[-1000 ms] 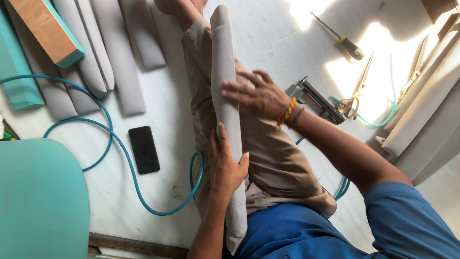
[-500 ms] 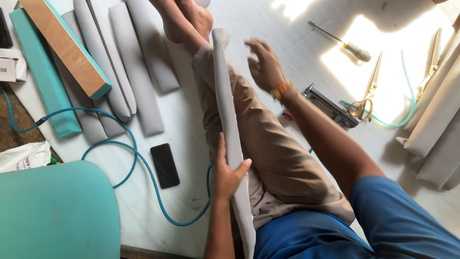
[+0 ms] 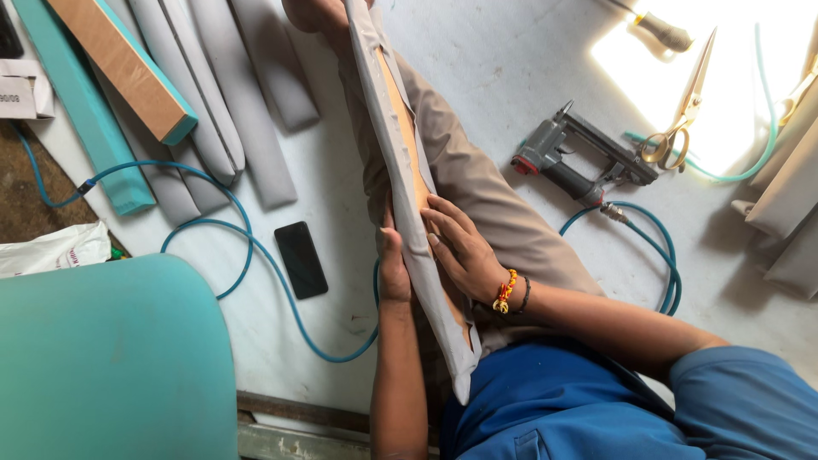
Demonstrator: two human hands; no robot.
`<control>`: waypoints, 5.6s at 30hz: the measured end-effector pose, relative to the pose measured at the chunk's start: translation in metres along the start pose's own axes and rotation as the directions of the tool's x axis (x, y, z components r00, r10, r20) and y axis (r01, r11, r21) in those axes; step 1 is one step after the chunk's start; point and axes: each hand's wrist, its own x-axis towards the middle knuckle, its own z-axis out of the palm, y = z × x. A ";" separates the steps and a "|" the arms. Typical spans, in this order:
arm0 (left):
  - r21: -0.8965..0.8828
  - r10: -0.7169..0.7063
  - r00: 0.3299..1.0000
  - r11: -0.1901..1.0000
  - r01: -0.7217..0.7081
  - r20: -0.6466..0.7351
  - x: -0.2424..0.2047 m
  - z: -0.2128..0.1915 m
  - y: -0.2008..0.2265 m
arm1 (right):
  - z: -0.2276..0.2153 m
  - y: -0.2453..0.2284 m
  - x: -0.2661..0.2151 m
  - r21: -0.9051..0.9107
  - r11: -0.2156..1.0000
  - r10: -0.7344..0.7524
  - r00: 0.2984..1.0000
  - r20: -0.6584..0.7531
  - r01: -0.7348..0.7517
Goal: The person wraps a long rectangular foam piece with grey fabric and secures it using a pneumatic staple gun. They repeatedly fold the fabric edges and drive staples along the seam to hold the covering in place.
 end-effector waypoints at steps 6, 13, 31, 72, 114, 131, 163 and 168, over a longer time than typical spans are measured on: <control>-0.229 -0.082 0.994 0.971 0.062 -0.079 -0.029 -0.011 -0.009 | 0.010 -0.003 -0.015 -0.009 0.999 -0.033 0.999 0.017 0.033; -0.110 -0.072 0.981 0.993 0.052 -0.182 -0.063 -0.047 -0.032 | 0.019 -0.006 -0.030 -0.039 0.987 -0.155 0.984 0.089 0.159; -0.236 -0.168 0.983 0.955 0.182 0.078 -0.061 -0.055 -0.058 | 0.006 -0.018 -0.048 -0.241 0.967 -0.048 0.990 0.134 0.080; 0.236 -0.002 0.996 0.971 0.022 -0.086 -0.047 -0.030 -0.023 | -0.025 -0.035 0.002 -0.261 0.951 -0.031 0.894 0.448 0.164; 0.384 -0.209 0.972 0.894 0.233 -0.103 -0.040 0.024 0.030 | -0.047 -0.043 -0.010 0.489 0.591 0.375 0.755 0.539 -0.642; 0.196 -0.254 0.962 0.943 0.270 -0.104 -0.018 0.012 0.027 | 0.008 -0.035 0.018 0.520 0.650 0.560 0.812 0.166 -0.555; 0.633 -0.188 0.978 0.747 0.202 -0.089 -0.007 -0.005 0.022 | 0.001 -0.022 0.001 0.452 0.623 0.649 0.744 0.157 -0.639; 0.705 -0.270 0.962 0.674 0.221 -0.043 -0.009 0.003 0.031 | 0.001 -0.021 0.002 0.531 0.578 0.639 0.749 0.178 -0.619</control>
